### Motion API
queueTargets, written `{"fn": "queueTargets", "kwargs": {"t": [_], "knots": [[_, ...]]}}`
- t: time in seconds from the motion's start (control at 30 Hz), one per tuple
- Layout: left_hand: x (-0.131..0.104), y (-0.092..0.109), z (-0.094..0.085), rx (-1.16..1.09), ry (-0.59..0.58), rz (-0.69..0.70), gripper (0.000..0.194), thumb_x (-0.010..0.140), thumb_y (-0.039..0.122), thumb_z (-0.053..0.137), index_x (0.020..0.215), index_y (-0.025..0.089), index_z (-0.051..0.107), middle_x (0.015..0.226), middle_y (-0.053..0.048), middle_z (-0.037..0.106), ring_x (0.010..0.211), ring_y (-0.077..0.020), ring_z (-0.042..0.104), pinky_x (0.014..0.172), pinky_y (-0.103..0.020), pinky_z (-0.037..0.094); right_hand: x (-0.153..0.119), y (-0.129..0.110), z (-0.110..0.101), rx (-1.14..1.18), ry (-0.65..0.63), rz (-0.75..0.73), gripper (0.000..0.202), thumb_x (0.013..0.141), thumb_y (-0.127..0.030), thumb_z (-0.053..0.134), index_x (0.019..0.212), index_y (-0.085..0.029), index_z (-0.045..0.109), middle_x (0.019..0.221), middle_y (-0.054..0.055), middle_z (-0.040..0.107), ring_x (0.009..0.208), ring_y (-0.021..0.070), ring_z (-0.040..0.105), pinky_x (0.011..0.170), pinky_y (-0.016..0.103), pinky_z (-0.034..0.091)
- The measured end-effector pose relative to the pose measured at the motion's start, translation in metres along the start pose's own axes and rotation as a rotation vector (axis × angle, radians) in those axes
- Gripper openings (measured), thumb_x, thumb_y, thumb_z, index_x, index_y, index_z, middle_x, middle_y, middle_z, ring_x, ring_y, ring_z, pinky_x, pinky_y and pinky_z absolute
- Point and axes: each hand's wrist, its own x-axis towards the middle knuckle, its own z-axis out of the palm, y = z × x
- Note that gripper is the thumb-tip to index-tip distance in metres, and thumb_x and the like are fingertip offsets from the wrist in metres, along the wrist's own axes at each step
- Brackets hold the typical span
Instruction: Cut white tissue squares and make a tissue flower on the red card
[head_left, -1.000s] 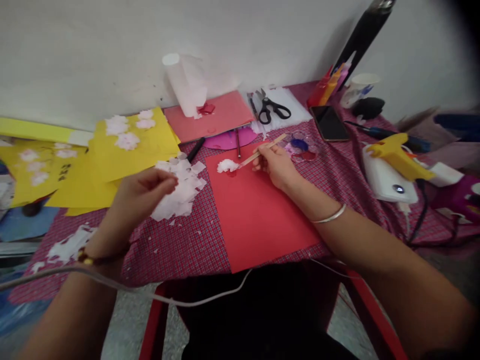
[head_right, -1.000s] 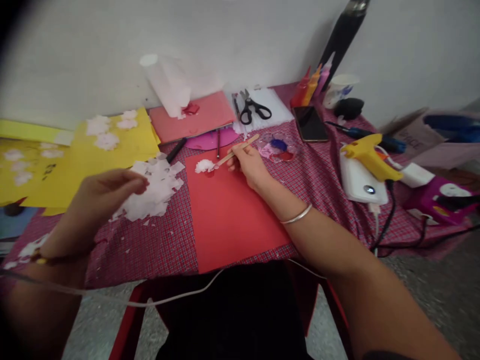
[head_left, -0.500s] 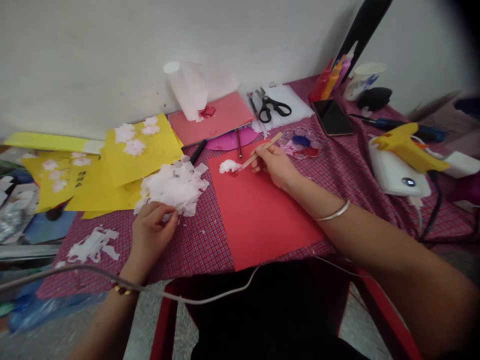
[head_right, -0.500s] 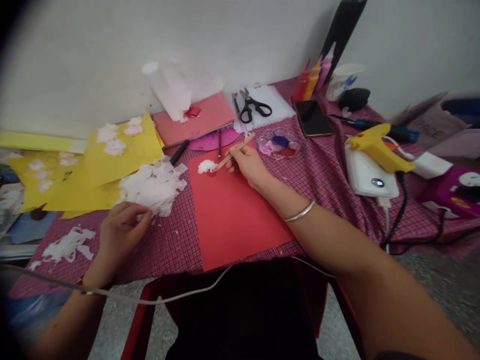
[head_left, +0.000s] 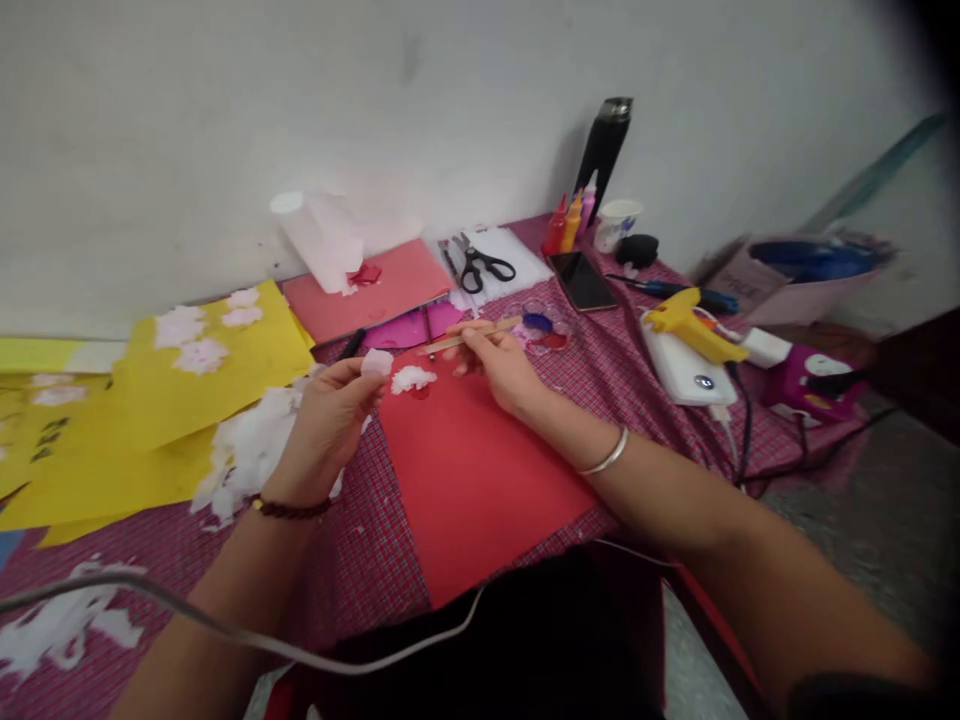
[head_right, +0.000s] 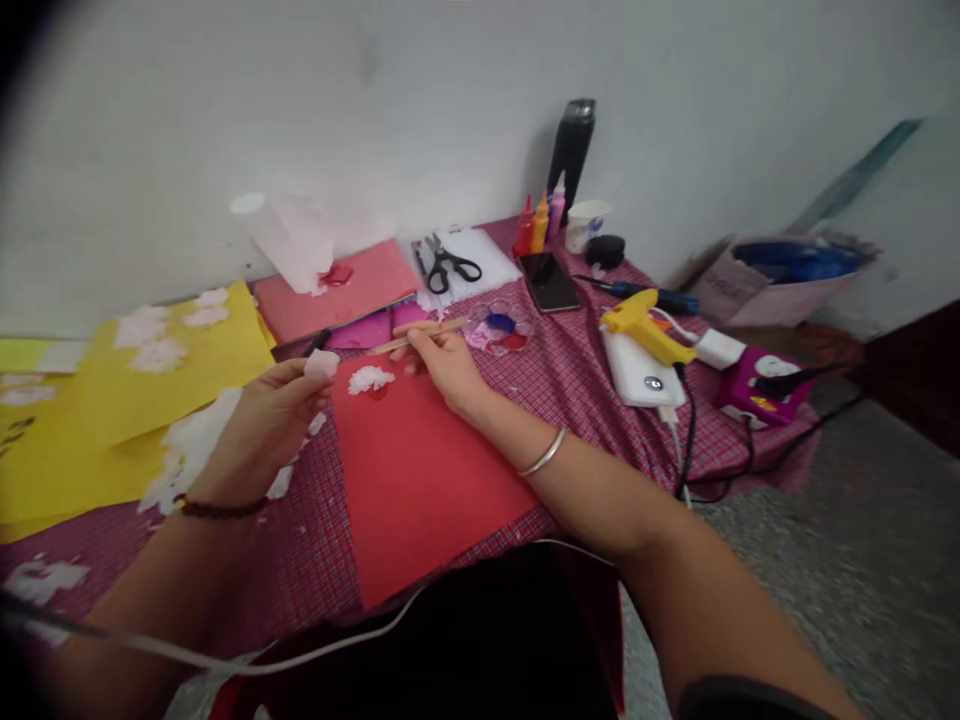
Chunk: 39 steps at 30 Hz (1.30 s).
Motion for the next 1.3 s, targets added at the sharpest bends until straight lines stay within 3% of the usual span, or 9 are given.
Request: {"fn": "queueTargets", "kwargs": {"t": [0.17,0.4,0.57,0.7,0.83,0.93,1.1,1.2,1.3], "knots": [[0.005,-0.023,0.011,-0.040,-0.037,-0.046,0.016,0.058,0.015,0.080,0.071,0.016,0.073,0.068,0.000,0.068,0.057,-0.0068,0.054,0.053,-0.018,0.041,-0.006,-0.001,0.002,-0.073,-0.118,-0.083,0.030,0.089,-0.049,0.063,0.094,-0.020,0.068,0.074,0.000,0.071,0.059,0.0085,0.060,0.059,0.021,0.051],[-0.005,-0.028,0.009,0.015,-0.079,-0.004,0.009,0.064,0.018,0.079,0.072,0.017,0.075,0.066,0.000,0.069,0.055,-0.0073,0.052,0.052,-0.019,0.041,-0.008,0.003,0.007,-0.135,-0.144,-0.079,0.026,0.090,-0.045,0.063,0.089,-0.019,0.069,0.074,0.000,0.070,0.058,0.0082,0.059,0.058,0.021,0.049],[-0.006,-0.026,0.009,-0.066,-0.084,-0.032,0.003,0.070,0.016,0.074,0.072,0.015,0.073,0.063,0.000,0.067,0.057,-0.0081,0.057,0.053,-0.018,0.044,-0.007,0.001,0.008,-0.060,-0.112,-0.023,0.026,0.088,-0.045,0.066,0.089,-0.019,0.067,0.069,-0.001,0.070,0.055,0.0081,0.060,0.056,0.020,0.049],[-0.004,-0.021,0.006,-0.303,-0.145,-0.144,0.016,0.084,0.027,0.066,0.073,0.015,0.068,0.066,-0.002,0.067,0.060,-0.0112,0.063,0.056,-0.021,0.051,-0.010,-0.003,0.010,0.062,-0.092,0.074,0.025,0.089,-0.044,0.066,0.088,-0.020,0.064,0.065,-0.003,0.068,0.053,0.0071,0.059,0.056,0.018,0.050],[-0.004,-0.021,0.004,-0.394,-0.217,-0.184,0.009,0.080,0.021,0.074,0.076,0.015,0.068,0.066,0.001,0.066,0.055,-0.0073,0.058,0.051,-0.017,0.049,-0.012,-0.006,0.012,0.177,-0.117,0.153,0.022,0.091,-0.040,0.066,0.089,-0.019,0.062,0.064,-0.004,0.068,0.052,0.0065,0.060,0.053,0.016,0.050],[-0.007,-0.024,0.007,-0.369,-0.208,-0.108,0.014,0.073,0.015,0.080,0.071,0.016,0.066,0.065,0.002,0.064,0.057,-0.0056,0.057,0.053,-0.014,0.048,-0.013,-0.008,0.014,0.243,-0.118,0.208,0.019,0.092,-0.037,0.066,0.092,-0.018,0.062,0.065,-0.005,0.068,0.051,0.0061,0.059,0.053,0.016,0.051],[-0.013,-0.022,0.012,-0.168,-0.070,0.097,0.012,0.073,0.017,0.080,0.070,0.020,0.069,0.070,0.002,0.068,0.061,-0.0084,0.059,0.061,-0.020,0.051,-0.015,-0.009,0.019,0.311,-0.111,0.267,0.018,0.087,-0.033,0.072,0.093,-0.019,0.062,0.067,-0.005,0.070,0.050,0.0063,0.060,0.057,0.019,0.056],[-0.019,-0.019,0.012,0.079,-0.012,0.286,0.006,0.074,0.022,0.080,0.076,0.022,0.074,0.071,0.000,0.069,0.064,-0.0125,0.061,0.067,-0.027,0.053,-0.015,-0.006,0.020,0.296,-0.093,0.301,0.021,0.085,-0.035,0.075,0.090,-0.018,0.064,0.068,-0.004,0.072,0.048,0.0059,0.059,0.058,0.019,0.056],[-0.026,-0.018,0.008,0.409,-0.021,0.518,0.005,0.077,0.024,0.078,0.082,0.025,0.078,0.077,-0.001,0.072,0.073,-0.0168,0.064,0.077,-0.032,0.052,-0.016,-0.001,0.020,0.220,-0.087,0.302,0.033,0.085,-0.046,0.073,0.075,-0.016,0.063,0.059,-0.003,0.068,0.043,0.0056,0.055,0.052,0.019,0.052]]}}
